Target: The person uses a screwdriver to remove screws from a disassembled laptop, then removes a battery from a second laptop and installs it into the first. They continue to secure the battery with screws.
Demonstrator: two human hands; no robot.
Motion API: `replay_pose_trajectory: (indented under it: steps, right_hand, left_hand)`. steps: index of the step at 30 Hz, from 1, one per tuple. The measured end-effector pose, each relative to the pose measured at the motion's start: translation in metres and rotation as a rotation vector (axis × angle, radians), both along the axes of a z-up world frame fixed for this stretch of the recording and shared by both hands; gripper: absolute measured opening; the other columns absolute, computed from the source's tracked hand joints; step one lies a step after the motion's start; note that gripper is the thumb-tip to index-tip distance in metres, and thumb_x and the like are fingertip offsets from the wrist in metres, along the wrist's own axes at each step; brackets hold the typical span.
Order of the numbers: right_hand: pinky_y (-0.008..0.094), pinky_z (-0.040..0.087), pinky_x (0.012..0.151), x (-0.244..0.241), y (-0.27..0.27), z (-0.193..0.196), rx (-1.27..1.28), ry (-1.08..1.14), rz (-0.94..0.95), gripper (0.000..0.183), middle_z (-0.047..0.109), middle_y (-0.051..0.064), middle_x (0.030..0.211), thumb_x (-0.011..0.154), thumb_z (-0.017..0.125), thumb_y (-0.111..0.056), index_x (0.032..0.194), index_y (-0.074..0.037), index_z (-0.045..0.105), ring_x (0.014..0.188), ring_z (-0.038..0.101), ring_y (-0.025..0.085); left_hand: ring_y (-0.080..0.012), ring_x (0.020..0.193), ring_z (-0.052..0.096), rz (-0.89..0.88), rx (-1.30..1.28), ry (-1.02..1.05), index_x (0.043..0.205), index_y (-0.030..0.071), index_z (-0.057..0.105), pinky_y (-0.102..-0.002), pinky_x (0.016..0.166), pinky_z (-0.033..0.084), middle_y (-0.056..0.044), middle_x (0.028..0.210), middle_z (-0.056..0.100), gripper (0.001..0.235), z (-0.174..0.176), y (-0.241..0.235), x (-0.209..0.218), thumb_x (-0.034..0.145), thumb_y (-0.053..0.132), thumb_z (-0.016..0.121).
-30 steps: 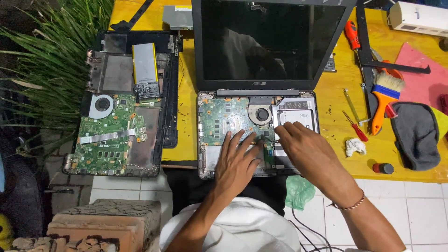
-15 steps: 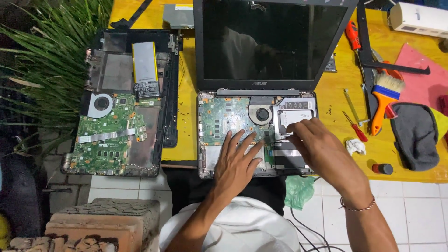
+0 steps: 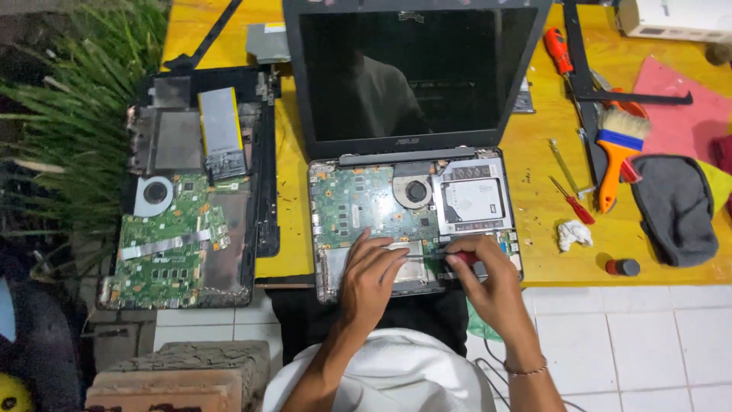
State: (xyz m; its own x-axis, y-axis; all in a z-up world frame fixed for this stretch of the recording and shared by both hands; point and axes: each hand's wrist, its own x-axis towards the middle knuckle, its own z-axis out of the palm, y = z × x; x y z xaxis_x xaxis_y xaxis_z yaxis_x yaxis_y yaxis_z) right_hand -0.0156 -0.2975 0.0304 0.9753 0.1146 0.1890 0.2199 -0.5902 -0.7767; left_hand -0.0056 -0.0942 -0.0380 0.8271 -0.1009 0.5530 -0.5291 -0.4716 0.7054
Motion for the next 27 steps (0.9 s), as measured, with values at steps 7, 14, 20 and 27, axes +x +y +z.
replay_pose_trajectory:
  steps: [7,14,20,27]
  right_hand:
    - [0.032,0.051,0.089,-0.008,-0.005,-0.019,0.148,-0.032,-0.214,0.025,0.073,0.007,0.106,0.106,0.051,-0.021,0.109,-0.006,0.07,0.101,0.068,0.021]
    - [0.028,0.042,0.073,-0.014,0.037,-0.013,0.255,0.051,0.065,0.03,0.067,0.004,0.094,0.094,0.07,-0.028,0.119,-0.01,0.073,0.08,0.056,0.017]
    - [0.026,0.041,0.067,-0.013,0.054,-0.036,0.396,-0.118,0.037,0.02,0.061,0.001,0.08,0.095,0.073,-0.02,0.112,-0.01,0.078,0.072,0.052,0.013]
    - [0.032,0.047,0.069,-0.012,0.038,-0.021,0.24,-0.11,-0.009,0.025,0.068,0.005,0.083,0.103,0.057,-0.03,0.097,-0.01,0.07,0.072,0.062,0.019]
  left_hand:
    - [-0.0281,0.101,0.07,-0.064,-0.026,0.037,0.11,-0.001,0.076,-0.056,0.114,0.049,-0.013,0.098,0.077,0.02,0.014,0.003,-0.001,0.09,-0.002,0.074]
    - [-0.0335,0.11,0.068,-0.253,-0.064,0.151,0.096,0.003,0.073,-0.045,0.094,0.054,-0.012,0.096,0.076,0.034,0.028,0.007,-0.004,0.107,0.017,0.044]
    - [-0.0342,0.106,0.069,-0.26,-0.127,0.158,0.088,0.001,0.069,-0.045,0.087,0.055,-0.011,0.088,0.074,0.046,0.027,0.008,-0.003,0.11,0.029,0.039]
    - [-0.0327,0.117,0.064,-0.255,0.011,0.219,0.093,0.004,0.074,-0.045,0.094,0.051,-0.009,0.097,0.077,0.059,0.033,0.007,-0.005,0.11,0.04,0.03]
